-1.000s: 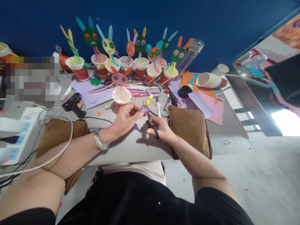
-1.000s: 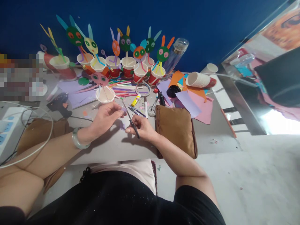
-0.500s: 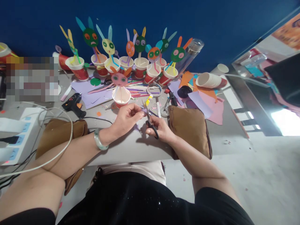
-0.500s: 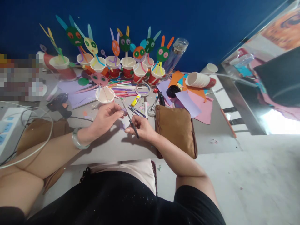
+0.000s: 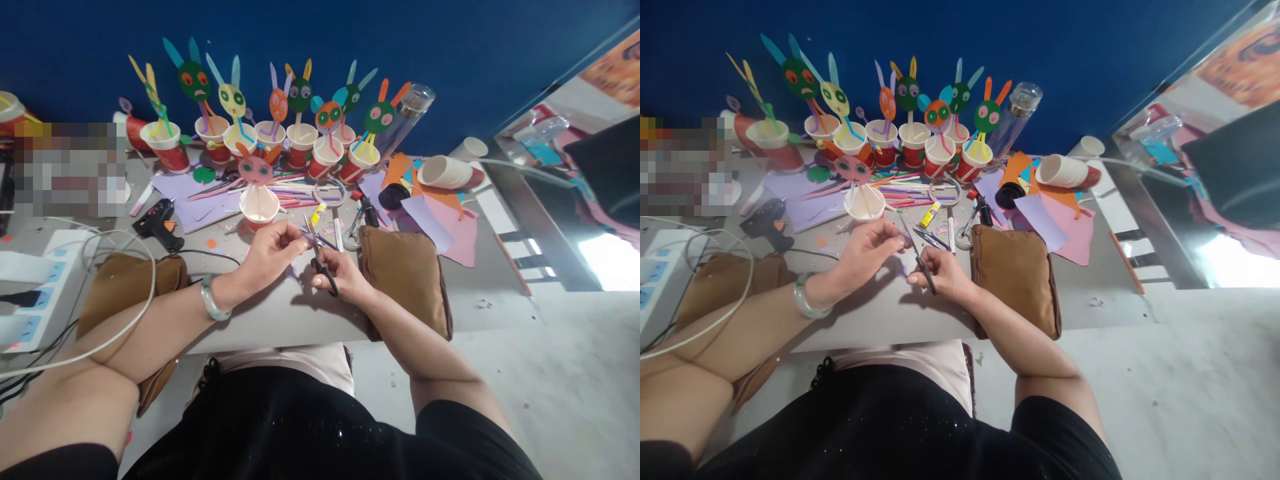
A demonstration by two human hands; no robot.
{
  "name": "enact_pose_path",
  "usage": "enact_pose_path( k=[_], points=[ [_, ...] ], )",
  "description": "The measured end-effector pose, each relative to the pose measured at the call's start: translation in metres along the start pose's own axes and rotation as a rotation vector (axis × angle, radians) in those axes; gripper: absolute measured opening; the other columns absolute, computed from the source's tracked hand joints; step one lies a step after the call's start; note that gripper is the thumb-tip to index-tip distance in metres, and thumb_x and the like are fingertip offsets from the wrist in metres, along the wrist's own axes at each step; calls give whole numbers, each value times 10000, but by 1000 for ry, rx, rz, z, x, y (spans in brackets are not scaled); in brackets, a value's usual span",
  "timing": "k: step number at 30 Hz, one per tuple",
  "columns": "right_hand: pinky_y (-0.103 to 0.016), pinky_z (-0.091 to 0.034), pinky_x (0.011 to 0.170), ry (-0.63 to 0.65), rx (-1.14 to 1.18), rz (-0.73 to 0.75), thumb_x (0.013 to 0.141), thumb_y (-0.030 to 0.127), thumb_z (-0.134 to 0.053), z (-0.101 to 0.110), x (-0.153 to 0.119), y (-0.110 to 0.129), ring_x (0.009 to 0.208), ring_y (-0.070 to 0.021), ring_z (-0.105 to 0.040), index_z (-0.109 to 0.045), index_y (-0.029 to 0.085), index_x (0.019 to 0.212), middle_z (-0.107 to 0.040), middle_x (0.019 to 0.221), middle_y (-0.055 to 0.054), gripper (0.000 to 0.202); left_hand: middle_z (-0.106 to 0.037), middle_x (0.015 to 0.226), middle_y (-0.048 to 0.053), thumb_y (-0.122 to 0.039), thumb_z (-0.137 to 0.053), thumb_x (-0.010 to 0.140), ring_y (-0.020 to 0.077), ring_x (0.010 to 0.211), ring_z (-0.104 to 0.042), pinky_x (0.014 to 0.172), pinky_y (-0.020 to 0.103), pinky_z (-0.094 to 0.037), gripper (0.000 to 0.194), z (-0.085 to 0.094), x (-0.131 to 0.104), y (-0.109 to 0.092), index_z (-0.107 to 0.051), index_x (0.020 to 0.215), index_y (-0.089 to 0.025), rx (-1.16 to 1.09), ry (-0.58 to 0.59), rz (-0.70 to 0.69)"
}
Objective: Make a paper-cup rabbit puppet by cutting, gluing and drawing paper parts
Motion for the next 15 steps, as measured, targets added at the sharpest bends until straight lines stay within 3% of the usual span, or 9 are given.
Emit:
enact_pose_path(
  k=[15],
  points=[
    [-235, -377, 468, 15, 52, -22, 543, 687, -922, 0, 0, -3, 484, -109, -528, -467, 219, 709, -593, 570, 47, 673, -636, 686, -12, -296, -729, 795, 115, 656, -576, 616, 258, -466, 189, 0, 0, -3, -594, 714, -192, 3, -14, 6]
  ],
)
Point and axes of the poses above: each hand's wrist, its own x-axis towards the middle knuckle, its own z-axis out of the back of the hand, y = z × x, the point moved 4 cm from there along x, towards the middle knuckle
